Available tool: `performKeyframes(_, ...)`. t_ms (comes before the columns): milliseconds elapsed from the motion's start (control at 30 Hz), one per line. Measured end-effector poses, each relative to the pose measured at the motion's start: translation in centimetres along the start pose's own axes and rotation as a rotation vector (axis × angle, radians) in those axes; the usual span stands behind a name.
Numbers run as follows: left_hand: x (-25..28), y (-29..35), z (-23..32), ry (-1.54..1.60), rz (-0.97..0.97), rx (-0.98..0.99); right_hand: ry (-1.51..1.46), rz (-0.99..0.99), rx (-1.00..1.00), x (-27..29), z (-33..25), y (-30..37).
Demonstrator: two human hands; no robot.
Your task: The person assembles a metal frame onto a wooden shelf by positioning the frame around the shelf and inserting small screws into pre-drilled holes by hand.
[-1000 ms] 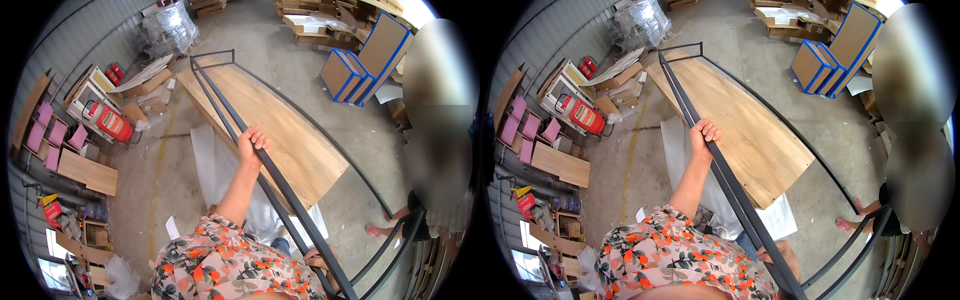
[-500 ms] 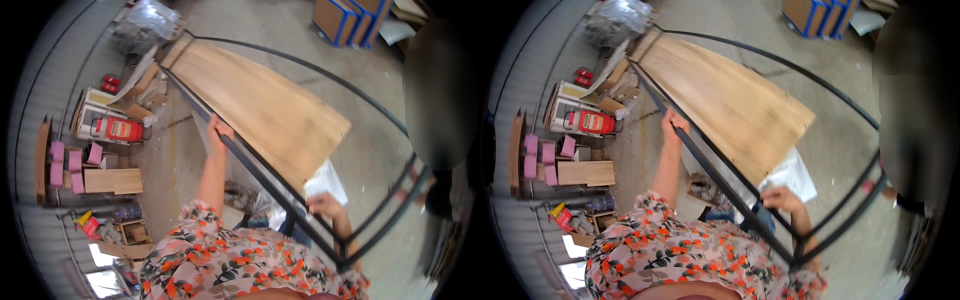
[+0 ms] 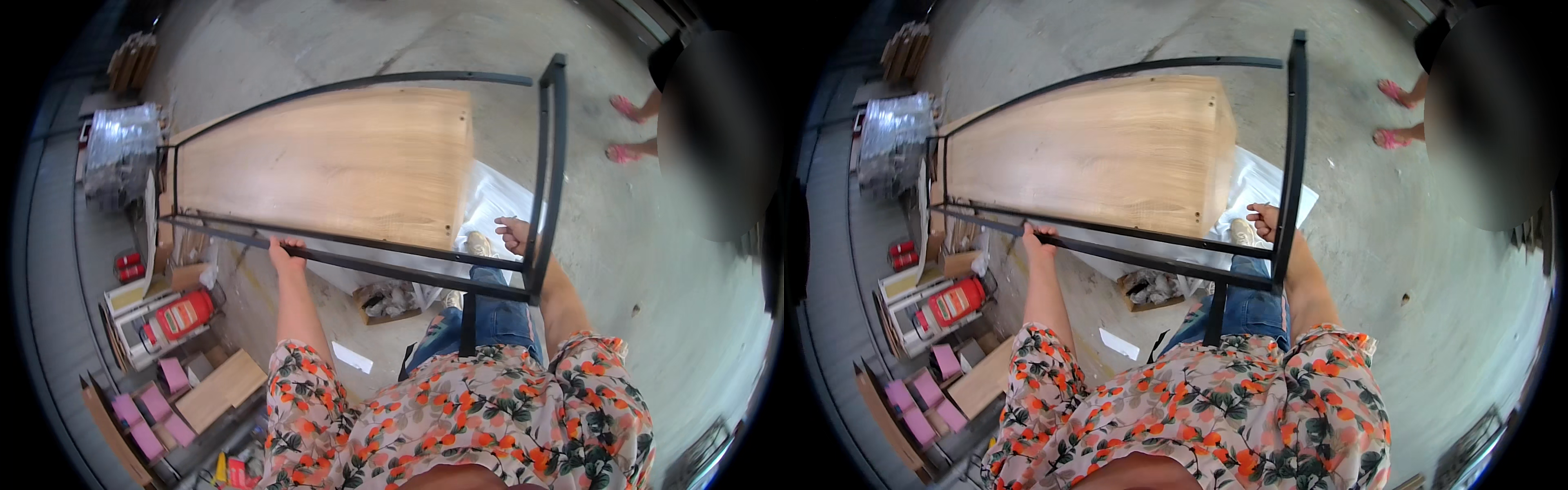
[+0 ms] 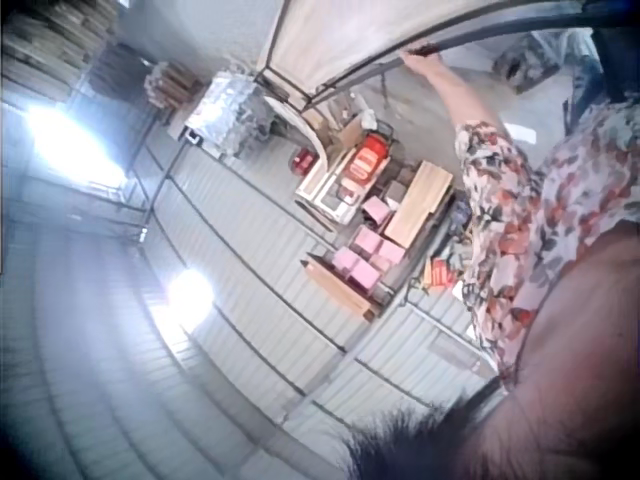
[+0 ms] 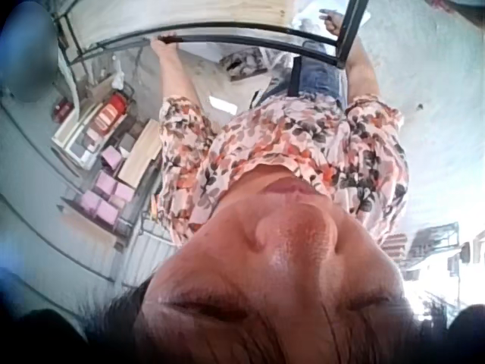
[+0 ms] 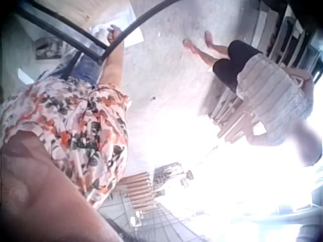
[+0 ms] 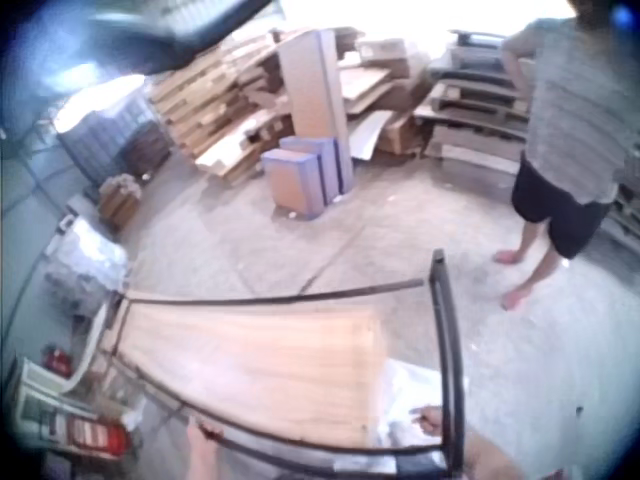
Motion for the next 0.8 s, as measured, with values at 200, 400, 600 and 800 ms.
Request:
performKeyframes(200, 0.0, -3.2, -2.4, -0.106, -0.102, -0.031, 0.008, 0.410, 0.180, 9.4, 1.1, 0.2)
performKeyframes(400, 0.0, -4.0, -5.1, -0.258, -0.178, 0.139, 0.181, 0.383, 0.215, 9.4, 1.0, 4.4)
performKeyframes(600, -3.4, -8.4, -7.4, -0.128, -0.321, 0.164, -0.055, 0.060, 0.472, 4.6, -0.6, 1.1)
performKeyframes(800, 0.8, -11.3, -5.5, -0.353, -0.229, -0.048, -0.126, 0.116, 0.434, 1.1, 3.3, 1.9)
Point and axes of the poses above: each hand's wrist, its own y-axis away from the middle knuckle, its own x-axis out of the back of the hand, z = x × y, the point moved 8 cm from there along -y, towards the middle knuckle, and after that the axes turned 3 degrees about -z, right-handed, at the moved point
